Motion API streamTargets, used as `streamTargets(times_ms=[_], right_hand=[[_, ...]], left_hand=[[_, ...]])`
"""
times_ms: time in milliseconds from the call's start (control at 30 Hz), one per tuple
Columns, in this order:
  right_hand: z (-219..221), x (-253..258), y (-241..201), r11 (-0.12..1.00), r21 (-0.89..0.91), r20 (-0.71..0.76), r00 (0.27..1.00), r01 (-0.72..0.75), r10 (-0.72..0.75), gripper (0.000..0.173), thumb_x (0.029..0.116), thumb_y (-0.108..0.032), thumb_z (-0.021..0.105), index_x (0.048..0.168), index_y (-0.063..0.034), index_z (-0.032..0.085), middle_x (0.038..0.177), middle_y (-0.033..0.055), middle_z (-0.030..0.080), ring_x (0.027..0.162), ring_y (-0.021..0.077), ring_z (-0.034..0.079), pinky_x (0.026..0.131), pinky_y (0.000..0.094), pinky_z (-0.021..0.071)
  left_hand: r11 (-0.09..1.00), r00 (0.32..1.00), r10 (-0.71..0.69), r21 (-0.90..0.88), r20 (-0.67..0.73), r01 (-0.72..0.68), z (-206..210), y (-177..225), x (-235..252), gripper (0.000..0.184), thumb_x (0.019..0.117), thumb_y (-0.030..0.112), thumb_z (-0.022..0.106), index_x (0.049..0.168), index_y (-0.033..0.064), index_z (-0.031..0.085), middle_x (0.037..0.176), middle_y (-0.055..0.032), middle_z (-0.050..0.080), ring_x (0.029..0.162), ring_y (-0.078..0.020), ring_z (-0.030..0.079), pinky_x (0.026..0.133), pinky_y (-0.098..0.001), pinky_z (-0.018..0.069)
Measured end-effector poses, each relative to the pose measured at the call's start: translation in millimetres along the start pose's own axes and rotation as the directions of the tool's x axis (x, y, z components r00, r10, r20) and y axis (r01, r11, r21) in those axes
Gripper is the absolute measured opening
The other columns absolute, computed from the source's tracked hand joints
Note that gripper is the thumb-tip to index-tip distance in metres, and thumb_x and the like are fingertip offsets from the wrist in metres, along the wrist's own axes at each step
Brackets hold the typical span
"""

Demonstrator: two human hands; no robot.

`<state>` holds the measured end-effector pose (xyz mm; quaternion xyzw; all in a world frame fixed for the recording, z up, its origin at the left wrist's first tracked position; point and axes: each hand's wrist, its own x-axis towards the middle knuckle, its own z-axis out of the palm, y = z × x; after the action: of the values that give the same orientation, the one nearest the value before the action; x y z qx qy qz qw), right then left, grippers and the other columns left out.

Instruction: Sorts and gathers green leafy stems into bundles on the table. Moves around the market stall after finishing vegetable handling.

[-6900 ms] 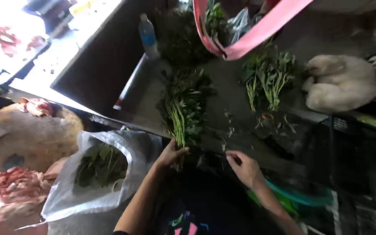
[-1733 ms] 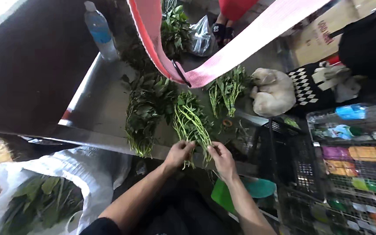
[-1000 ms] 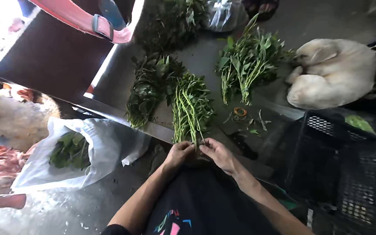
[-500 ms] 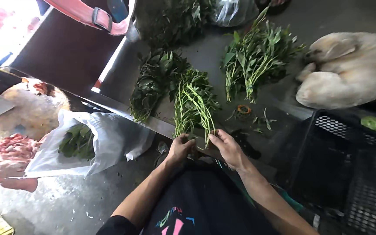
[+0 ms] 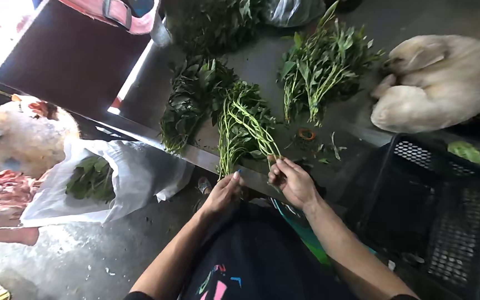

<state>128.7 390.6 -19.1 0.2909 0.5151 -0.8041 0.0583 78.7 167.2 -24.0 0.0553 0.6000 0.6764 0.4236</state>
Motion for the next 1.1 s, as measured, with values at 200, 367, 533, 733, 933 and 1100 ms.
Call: streamTargets(times_ms=[200, 367, 533, 733, 933, 1100], right_hand=[[24, -11, 9, 0.904, -0.418, 0.201, 0.98, 0.088, -0.002, 0.031, 0.1084, -0.014, 0.041, 0.13, 0.0015, 0.058, 0.092, 0.0059, 0.066, 0.075, 0.0121, 0.064, 0.071, 0.0315, 0.0582], [49, -30, 25, 0.678, -0.733, 0.079, 0.997, 0.06, -0.003, 0.05, 0.1042, -0.019, 0.055, 0.15, -0.0033, 0.045, 0.118, 0.0147, 0.069, 0.095, 0.021, 0.071, 0.088, 0.0418, 0.059], [38, -56, 28, 0.534, -0.843, 0.094, 0.995, 0.064, 0.03, 0.051, 0.1071, -0.023, 0.048, 0.157, -0.015, 0.04, 0.095, 0.014, 0.072, 0.077, 0.0265, 0.071, 0.077, 0.0475, 0.0596], [-26, -55, -16, 0.359, -0.922, -0.012, 0.916, 0.145, -0.4, 0.032, 0.1039, -0.023, 0.057, 0.128, -0.0036, 0.068, 0.104, 0.019, 0.072, 0.091, 0.0336, 0.072, 0.083, 0.055, 0.0585], [-10, -31, -28, 0.147, -0.919, 0.307, 0.896, 0.367, -0.321, 0.042, 0.1029, -0.029, 0.058, 0.135, -0.0029, 0.064, 0.14, 0.0232, 0.059, 0.132, 0.0399, 0.056, 0.111, 0.0569, 0.0452], [66, 18, 47, 0.377, -0.855, 0.367, 0.929, 0.356, -0.044, 0.047, 0.1022, -0.037, 0.061, 0.132, -0.0015, 0.064, 0.129, 0.0205, 0.063, 0.11, 0.0303, 0.068, 0.099, 0.0439, 0.0544]], left_hand=[[0.937, 0.972, -0.119, 0.301, -0.202, 0.177, 34, 26, 43, 0.074, 0.1002, 0.05, 0.06, 0.154, 0.0044, 0.038, 0.136, -0.0167, 0.062, 0.121, -0.0241, 0.064, 0.106, -0.0458, 0.0507], [0.954, 0.973, -0.176, 0.217, -0.152, 0.207, 33, 20, 55, 0.049, 0.1085, 0.034, 0.05, 0.146, 0.0023, 0.045, 0.124, -0.0188, 0.064, 0.11, -0.0233, 0.065, 0.098, -0.0433, 0.0527], [0.992, 0.954, -0.022, 0.113, -0.297, 0.057, 31, 26, 56, 0.032, 0.1106, 0.013, 0.037, 0.135, -0.0034, 0.051, 0.088, -0.0061, 0.061, 0.074, -0.0122, 0.061, 0.073, -0.0311, 0.0561], [0.99, 0.967, 0.087, -0.086, -0.241, -0.111, -24, 83, 25, 0.032, 0.1116, 0.027, 0.035, 0.107, 0.0083, 0.06, 0.062, 0.0087, 0.043, 0.05, -0.0017, 0.04, 0.049, -0.0175, 0.0392], [0.858, 0.856, 0.509, -0.026, -0.086, -0.513, -38, 135, 5, 0.035, 0.1113, 0.038, 0.035, 0.096, 0.0156, 0.057, 0.065, 0.0041, 0.047, 0.053, -0.007, 0.046, 0.051, -0.0221, 0.0445], [0.935, 0.891, 0.337, -0.004, -0.302, -0.355, -27, 118, 17, 0.026, 0.1078, 0.025, 0.049, 0.124, 0.0091, 0.062, 0.08, -0.0019, 0.061, 0.069, -0.0118, 0.061, 0.068, -0.0305, 0.0578]])
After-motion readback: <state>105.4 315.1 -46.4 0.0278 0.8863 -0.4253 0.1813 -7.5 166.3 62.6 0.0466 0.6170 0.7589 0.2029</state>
